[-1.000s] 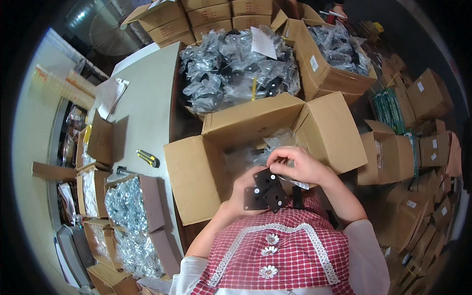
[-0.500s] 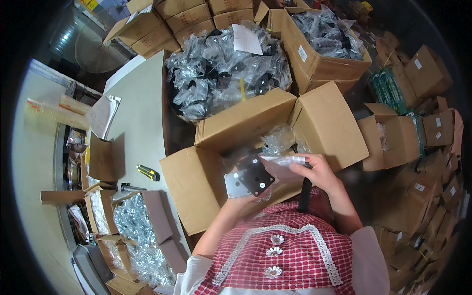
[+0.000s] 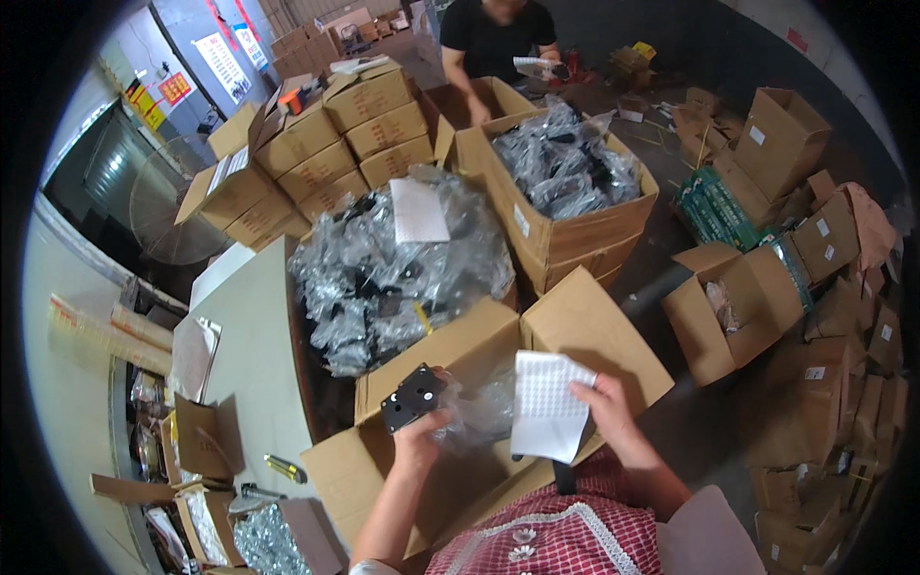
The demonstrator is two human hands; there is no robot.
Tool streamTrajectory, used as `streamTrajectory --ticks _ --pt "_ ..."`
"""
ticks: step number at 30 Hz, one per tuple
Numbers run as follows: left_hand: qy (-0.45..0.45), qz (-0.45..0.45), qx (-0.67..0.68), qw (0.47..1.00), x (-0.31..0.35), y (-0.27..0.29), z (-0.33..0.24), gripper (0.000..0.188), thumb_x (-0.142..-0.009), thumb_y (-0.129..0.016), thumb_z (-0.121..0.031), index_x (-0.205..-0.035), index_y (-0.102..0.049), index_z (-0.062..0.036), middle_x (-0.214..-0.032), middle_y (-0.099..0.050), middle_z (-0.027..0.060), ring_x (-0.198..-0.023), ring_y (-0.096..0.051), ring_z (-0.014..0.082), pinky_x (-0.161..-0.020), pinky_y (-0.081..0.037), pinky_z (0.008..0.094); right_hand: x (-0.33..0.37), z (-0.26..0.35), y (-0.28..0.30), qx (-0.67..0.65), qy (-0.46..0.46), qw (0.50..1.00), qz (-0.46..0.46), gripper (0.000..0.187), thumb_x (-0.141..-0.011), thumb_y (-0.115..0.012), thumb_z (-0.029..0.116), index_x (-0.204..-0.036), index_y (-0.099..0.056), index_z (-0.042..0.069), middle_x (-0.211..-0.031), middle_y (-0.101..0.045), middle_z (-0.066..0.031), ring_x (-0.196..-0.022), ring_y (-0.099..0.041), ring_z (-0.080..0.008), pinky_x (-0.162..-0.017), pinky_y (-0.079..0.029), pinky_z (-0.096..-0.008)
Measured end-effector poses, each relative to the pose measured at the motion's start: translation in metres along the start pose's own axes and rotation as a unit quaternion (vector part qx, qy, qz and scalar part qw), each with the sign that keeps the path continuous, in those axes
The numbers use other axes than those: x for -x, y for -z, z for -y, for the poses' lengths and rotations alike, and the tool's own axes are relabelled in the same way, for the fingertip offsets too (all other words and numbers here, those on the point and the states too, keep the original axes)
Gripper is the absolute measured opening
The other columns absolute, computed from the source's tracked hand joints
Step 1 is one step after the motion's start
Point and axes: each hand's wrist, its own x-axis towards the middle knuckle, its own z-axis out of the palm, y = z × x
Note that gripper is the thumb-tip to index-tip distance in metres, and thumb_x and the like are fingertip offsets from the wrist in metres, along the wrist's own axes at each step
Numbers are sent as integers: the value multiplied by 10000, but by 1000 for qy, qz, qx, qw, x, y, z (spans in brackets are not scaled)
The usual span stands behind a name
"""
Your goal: The person repeatedly picks up small black electronic components wrapped in plastic from a cardboard box, removes them from the plastic, and places them into another box. The person also handles a small white paper or label during the process.
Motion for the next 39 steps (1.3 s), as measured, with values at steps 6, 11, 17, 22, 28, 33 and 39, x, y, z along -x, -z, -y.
streamTrajectory --ticks 6,11,17,22,28,33,39 --pt "-166 81 -131 974 -111 -76 -30 657 -687 -733 29 -1331 -613 -16 -1298 -659 92 -1154 -652 201 -977 -551 356 11 -37 5 50 -59 995 62 281 -1007 -673 178 -1177 -728 -39 -1020 -757 -40 -889 -672 -90 -796 -552 -270" --pt "-255 156 -152 942 -224 -186 -39 580 -762 -778 8 -1321 -627 -11 -1181 -725 88 -1062 -697 188 -940 -557 347 4 -52 21 164 -78 979 96 310 -998 -713 239 -1173 -742 -15 -910 -745 -5 -797 -627 -59 -686 -521 -267" --pt "-106 231 -205 945 -359 -283 19 383 -744 -812 -89 -1090 -679 8 -959 -734 106 -882 -695 231 -805 -558 372 2 -46 29 42 -145 978 142 335 -1029 -687 232 -1269 -693 0 -1048 -733 -8 -950 -649 -73 -834 -529 -257" --pt "-389 268 -488 734 -390 -274 107 658 -765 -705 -85 -1354 -461 79 -1311 -533 311 -1229 -525 467 -1068 -431 486 -1 -40 24 98 -98 979 152 329 -1029 -688 255 -1282 -697 45 -1003 -744 -21 -900 -641 -60 -789 -530 -258" --pt "-269 170 -716 621 -375 -268 95 915 -614 -800 -165 -1418 -417 46 -1518 -352 202 -1318 -377 437 -1110 -313 549 -5 -35 19 150 -84 973 156 374 -1032 -660 255 -1336 -662 37 -1108 -769 -96 -981 -699 -189 -877 -557 -350" --pt "-259 121 -678 678 -300 -237 -4 861 -730 -767 -135 -1500 -422 36 -1518 -447 213 -1370 -437 386 -1152 -350 504 -4 -24 26 68 -57 994 58 297 -1005 -702 205 -1222 -693 3 -987 -745 -63 -837 -673 -115 -755 -557 -281" --pt "-10 478 71 876 -78 -185 -149 729 -890 -758 -234 -1497 -435 8 -1329 -620 170 -1141 -628 235 -973 -509 378 -11 2 29 109 -21 993 -39 210 -999 -686 168 -1089 -662 -20 -957 -712 -52 -834 -650 -104 -699 -533 -281"
